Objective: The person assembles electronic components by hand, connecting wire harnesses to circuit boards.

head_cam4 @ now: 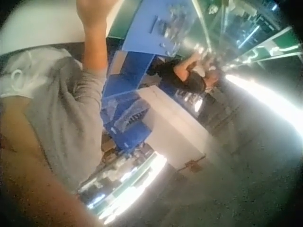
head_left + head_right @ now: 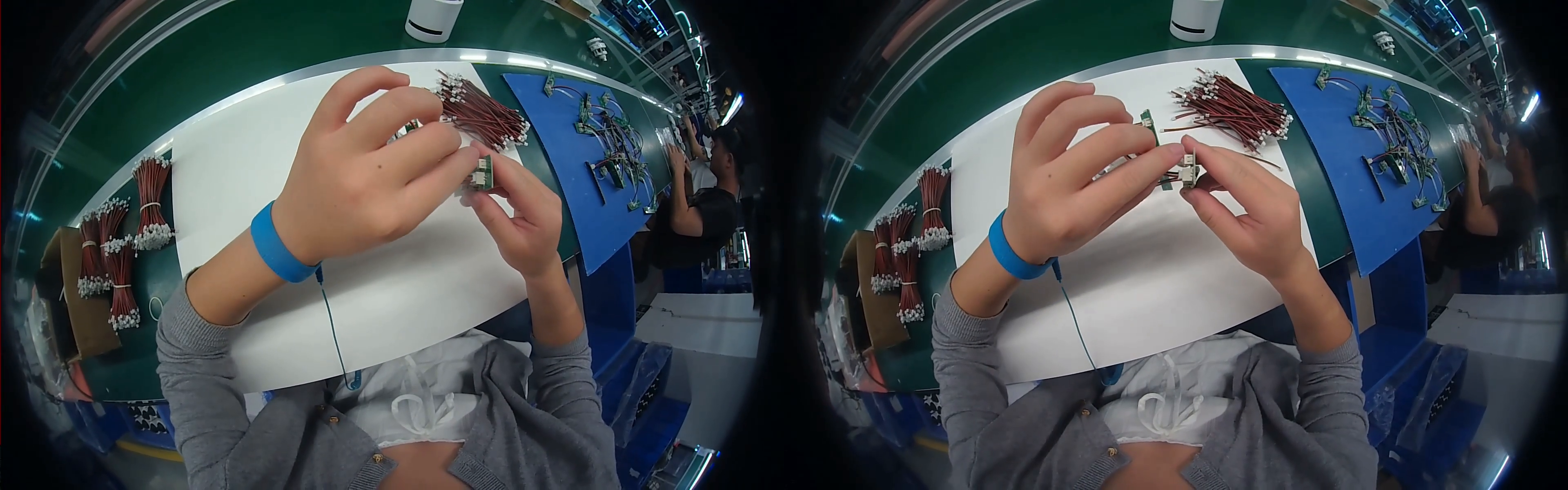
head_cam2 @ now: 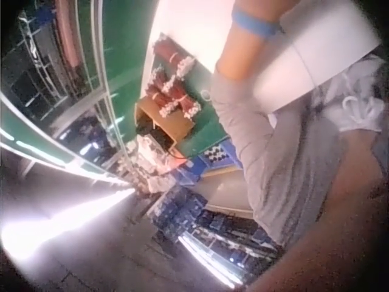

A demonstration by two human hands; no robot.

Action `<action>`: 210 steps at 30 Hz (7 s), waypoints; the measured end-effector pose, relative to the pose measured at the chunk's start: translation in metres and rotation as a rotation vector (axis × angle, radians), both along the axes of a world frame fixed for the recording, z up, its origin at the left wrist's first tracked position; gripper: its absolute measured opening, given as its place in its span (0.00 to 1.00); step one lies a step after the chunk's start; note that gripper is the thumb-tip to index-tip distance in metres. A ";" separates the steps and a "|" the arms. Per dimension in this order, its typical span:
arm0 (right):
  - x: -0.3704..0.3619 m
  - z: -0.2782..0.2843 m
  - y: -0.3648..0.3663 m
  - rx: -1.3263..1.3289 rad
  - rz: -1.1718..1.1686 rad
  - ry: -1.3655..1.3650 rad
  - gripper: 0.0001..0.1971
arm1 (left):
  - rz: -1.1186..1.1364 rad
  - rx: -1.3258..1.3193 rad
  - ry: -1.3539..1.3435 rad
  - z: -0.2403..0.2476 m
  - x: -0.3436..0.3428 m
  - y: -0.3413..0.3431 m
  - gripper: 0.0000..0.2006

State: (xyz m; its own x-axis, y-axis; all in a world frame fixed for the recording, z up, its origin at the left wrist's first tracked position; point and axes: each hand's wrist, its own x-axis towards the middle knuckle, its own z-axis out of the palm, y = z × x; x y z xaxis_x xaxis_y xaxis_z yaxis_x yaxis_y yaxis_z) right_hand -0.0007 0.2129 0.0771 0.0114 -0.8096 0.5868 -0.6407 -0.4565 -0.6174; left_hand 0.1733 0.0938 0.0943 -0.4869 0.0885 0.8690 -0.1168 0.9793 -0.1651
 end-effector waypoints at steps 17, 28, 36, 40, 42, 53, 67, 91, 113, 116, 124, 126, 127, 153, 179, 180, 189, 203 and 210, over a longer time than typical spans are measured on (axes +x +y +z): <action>-0.013 0.003 0.007 0.276 0.142 -0.120 0.20 | -0.048 0.066 -0.050 0.000 -0.004 -0.001 0.14; -0.020 0.005 0.010 0.255 0.142 -0.033 0.20 | -0.076 0.041 -0.044 -0.002 -0.008 0.002 0.15; -0.029 0.005 0.012 0.202 0.175 0.020 0.20 | -0.034 -0.014 -0.056 0.000 -0.015 0.008 0.13; -0.031 0.003 0.011 0.188 0.173 -0.021 0.20 | -0.013 -0.020 -0.046 0.000 -0.018 0.009 0.13; -0.033 0.001 0.011 0.213 0.186 -0.087 0.20 | -0.007 -0.026 -0.037 -0.001 -0.019 0.010 0.13; -0.031 -0.006 0.011 0.246 0.202 -0.279 0.21 | -0.002 -0.043 -0.049 -0.001 -0.021 0.008 0.14; -0.033 -0.011 0.012 0.350 0.227 -0.425 0.20 | -0.011 -0.044 -0.048 -0.004 -0.023 0.010 0.15; -0.009 0.080 -0.024 0.333 -0.002 0.335 0.48 | -0.394 1.583 -0.203 -0.051 0.015 -0.087 0.23; 0.055 0.189 -0.249 0.667 0.235 0.374 0.27 | -0.171 1.115 -0.344 -0.014 0.067 -0.157 0.12; 0.054 0.205 -0.312 0.590 0.102 0.375 0.27 | -0.184 0.993 -0.375 -0.014 0.076 -0.174 0.13; 0.037 0.158 -0.485 0.522 -0.157 0.489 0.31 | -0.144 1.080 -0.414 0.005 0.084 -0.196 0.27; 0.043 0.130 -0.513 0.566 -0.190 0.513 0.33 | -0.129 1.134 -0.411 0.007 0.089 -0.200 0.29; 0.046 0.120 -0.522 0.595 -0.202 0.546 0.34 | -0.141 1.161 -0.400 0.005 0.090 -0.202 0.30; 0.017 0.049 -0.386 0.057 0.054 0.843 0.07 | -0.191 1.182 -0.411 0.010 0.022 -0.184 0.27; -0.388 -0.006 -0.482 0.421 -0.887 0.312 0.38 | -0.104 1.171 -0.419 -0.044 -0.041 -0.247 0.25; -0.382 0.010 -0.482 0.509 -0.769 0.370 0.35 | -0.108 1.174 -0.412 -0.040 -0.043 -0.245 0.25; -0.170 0.170 -0.400 1.254 0.132 0.683 0.28 | 0.013 0.928 -0.021 0.010 -0.073 -0.226 0.30; -0.192 0.248 -0.305 0.963 -0.215 0.223 0.28 | -0.288 1.577 -0.179 0.095 -0.115 -0.205 0.28; -0.195 0.170 -0.220 0.316 -0.070 0.798 0.07 | -0.416 1.698 -0.169 0.091 -0.128 -0.202 0.25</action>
State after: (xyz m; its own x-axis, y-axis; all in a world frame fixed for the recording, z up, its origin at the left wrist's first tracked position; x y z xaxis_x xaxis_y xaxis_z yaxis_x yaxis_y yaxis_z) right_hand -0.1960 -0.0073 0.2473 0.2690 -0.9479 0.1709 -0.9572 -0.2827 -0.0615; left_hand 0.0452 -0.1080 0.1856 -0.7564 -0.6503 0.0702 0.0730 0.0227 0.9971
